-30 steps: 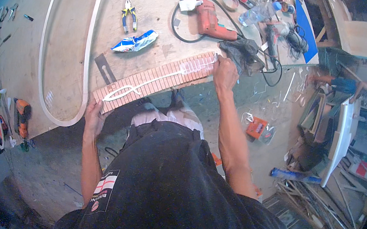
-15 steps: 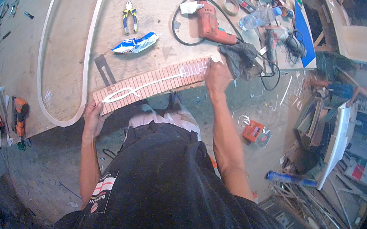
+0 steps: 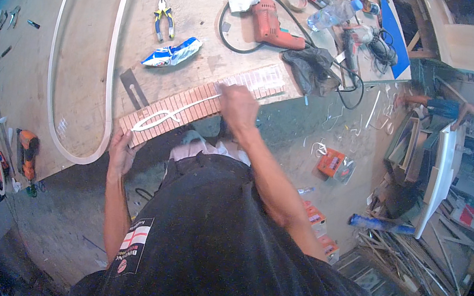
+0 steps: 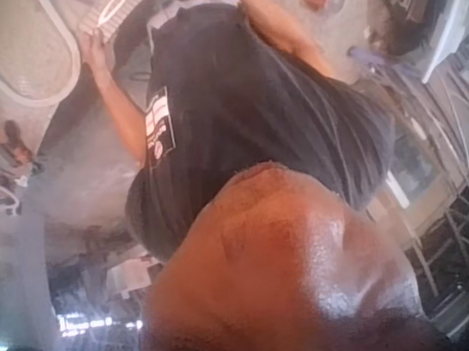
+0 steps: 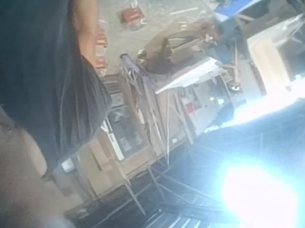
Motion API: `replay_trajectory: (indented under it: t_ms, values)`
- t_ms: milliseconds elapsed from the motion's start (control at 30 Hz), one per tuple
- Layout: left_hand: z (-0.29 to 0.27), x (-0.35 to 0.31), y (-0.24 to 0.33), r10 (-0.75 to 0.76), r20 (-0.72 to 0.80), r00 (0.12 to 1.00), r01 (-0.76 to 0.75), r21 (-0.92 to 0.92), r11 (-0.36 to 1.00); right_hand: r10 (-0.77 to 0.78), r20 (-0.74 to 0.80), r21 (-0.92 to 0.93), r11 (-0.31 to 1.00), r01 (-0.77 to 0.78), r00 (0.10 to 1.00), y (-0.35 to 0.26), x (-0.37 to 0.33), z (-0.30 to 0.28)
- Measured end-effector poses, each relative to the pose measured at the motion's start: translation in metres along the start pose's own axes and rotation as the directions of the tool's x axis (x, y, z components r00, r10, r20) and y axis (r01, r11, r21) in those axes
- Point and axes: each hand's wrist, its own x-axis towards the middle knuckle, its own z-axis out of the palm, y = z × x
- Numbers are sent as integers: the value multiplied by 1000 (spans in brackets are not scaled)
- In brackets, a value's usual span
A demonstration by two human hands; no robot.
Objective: The person uses a pneumatic nail gun to fasten a curved wooden trim piece to a larger wooden board. They then apply adhesive to a thin wooden strip and press it onto the board, smoothing it with a small tool.
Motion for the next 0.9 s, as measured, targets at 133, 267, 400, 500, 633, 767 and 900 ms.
replay_trajectory:
  t_ms: [133,267,400,500,633,767,900]
  values:
    - [7,-4,1,27,3,1000,-27,-30,999,198,-138,-116,970,-214,971,75,6,-36]
    - [8,1,-1,8,47,999,-1,-151,989,264,-150,-216,932,-292,953,104,16,-59]
    - [21,1,3,-18,71,997,33,-217,976,250,-154,-251,926,-283,956,114,21,-55]
    - [22,0,2,-31,64,997,43,-193,980,184,-121,-258,943,-210,975,116,16,-51]
    - [16,3,-4,-31,64,998,40,-154,987,173,-51,-260,949,-180,984,108,2,-41]
    - [22,0,2,-33,51,998,41,-159,986,25,20,-152,988,-22,999,72,-27,-35]
    - [24,4,2,-19,64,998,30,-172,985,100,59,-70,993,-96,993,54,-36,-56]
